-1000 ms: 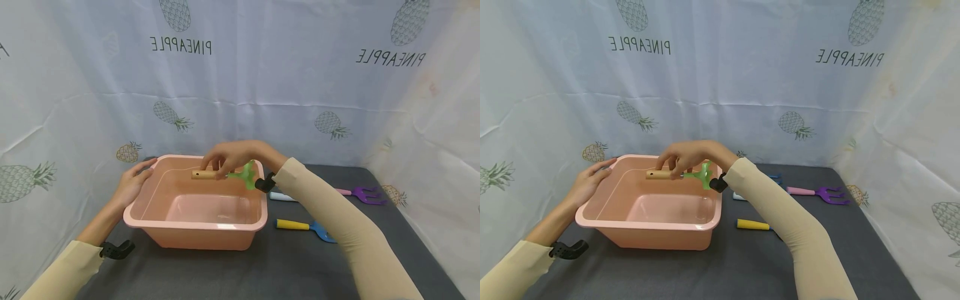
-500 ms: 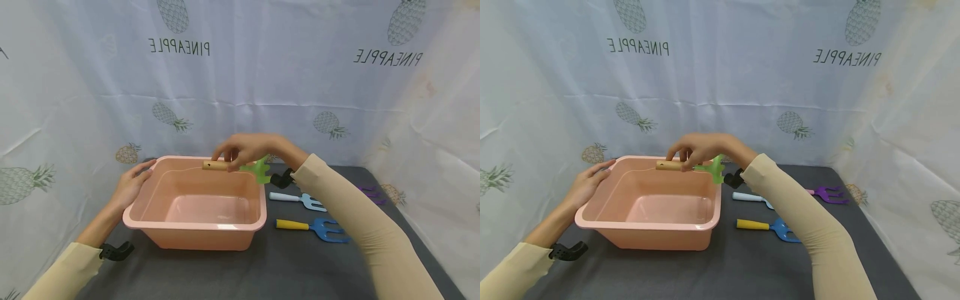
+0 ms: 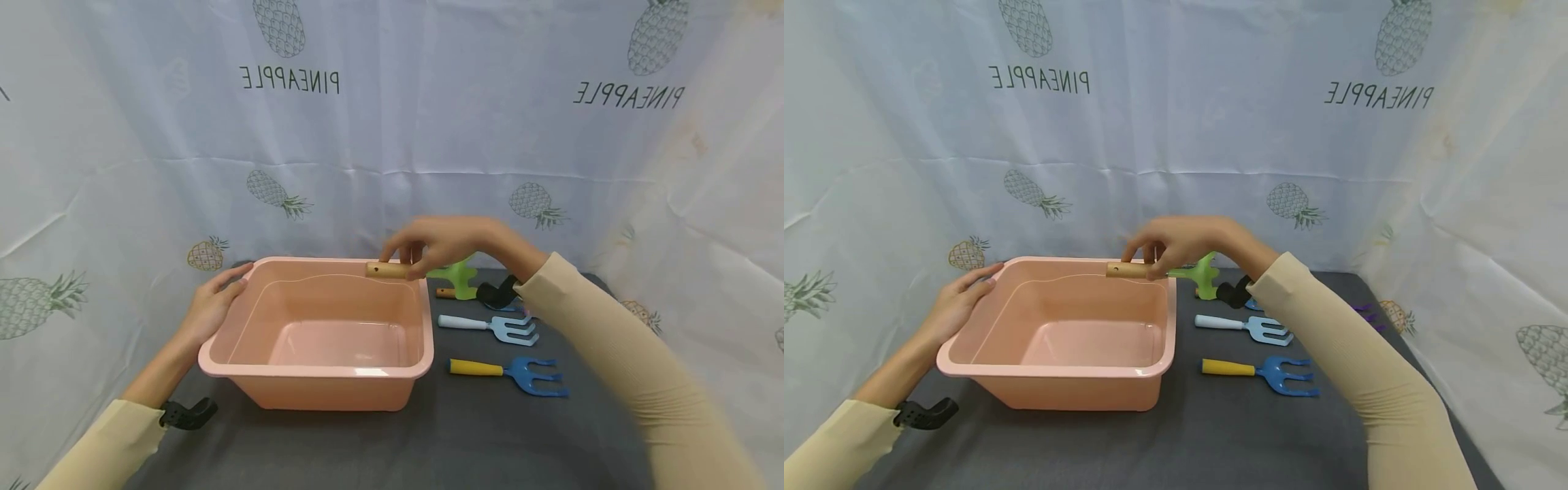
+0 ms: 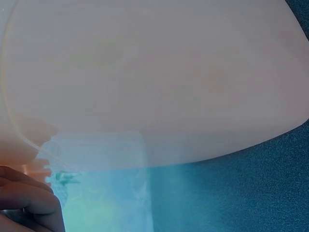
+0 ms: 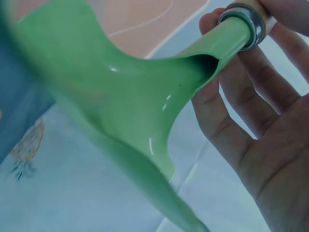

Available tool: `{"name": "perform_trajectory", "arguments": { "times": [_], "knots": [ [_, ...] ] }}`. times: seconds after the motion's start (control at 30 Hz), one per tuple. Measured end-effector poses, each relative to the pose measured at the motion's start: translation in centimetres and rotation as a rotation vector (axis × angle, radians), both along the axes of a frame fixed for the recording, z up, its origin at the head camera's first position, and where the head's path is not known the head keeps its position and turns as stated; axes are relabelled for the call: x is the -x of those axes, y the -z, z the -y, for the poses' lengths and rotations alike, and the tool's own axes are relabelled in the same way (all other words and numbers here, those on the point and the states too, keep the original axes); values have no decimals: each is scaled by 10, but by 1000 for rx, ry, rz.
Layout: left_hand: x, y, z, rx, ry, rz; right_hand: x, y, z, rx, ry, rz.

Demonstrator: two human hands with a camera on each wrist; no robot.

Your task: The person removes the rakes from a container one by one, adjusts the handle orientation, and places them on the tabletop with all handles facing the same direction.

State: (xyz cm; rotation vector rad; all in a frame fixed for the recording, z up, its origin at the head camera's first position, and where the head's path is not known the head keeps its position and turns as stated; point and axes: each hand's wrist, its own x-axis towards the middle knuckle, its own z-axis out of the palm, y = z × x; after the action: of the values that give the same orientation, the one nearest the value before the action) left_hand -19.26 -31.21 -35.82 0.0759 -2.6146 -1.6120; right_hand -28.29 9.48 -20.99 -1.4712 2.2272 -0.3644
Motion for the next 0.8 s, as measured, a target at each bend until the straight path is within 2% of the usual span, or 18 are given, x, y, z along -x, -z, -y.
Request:
{"name": "perform_trajectory", "arguments": {
  "times": [0.37, 0.8],
  "knots": [
    [-1, 0, -1, -1, 4, 6, -5, 3, -50, -37, 62, -37],
    [-2, -1, -2, 5, 3, 5, -5, 23, -110, -48, 128, -21]
  ]
}}
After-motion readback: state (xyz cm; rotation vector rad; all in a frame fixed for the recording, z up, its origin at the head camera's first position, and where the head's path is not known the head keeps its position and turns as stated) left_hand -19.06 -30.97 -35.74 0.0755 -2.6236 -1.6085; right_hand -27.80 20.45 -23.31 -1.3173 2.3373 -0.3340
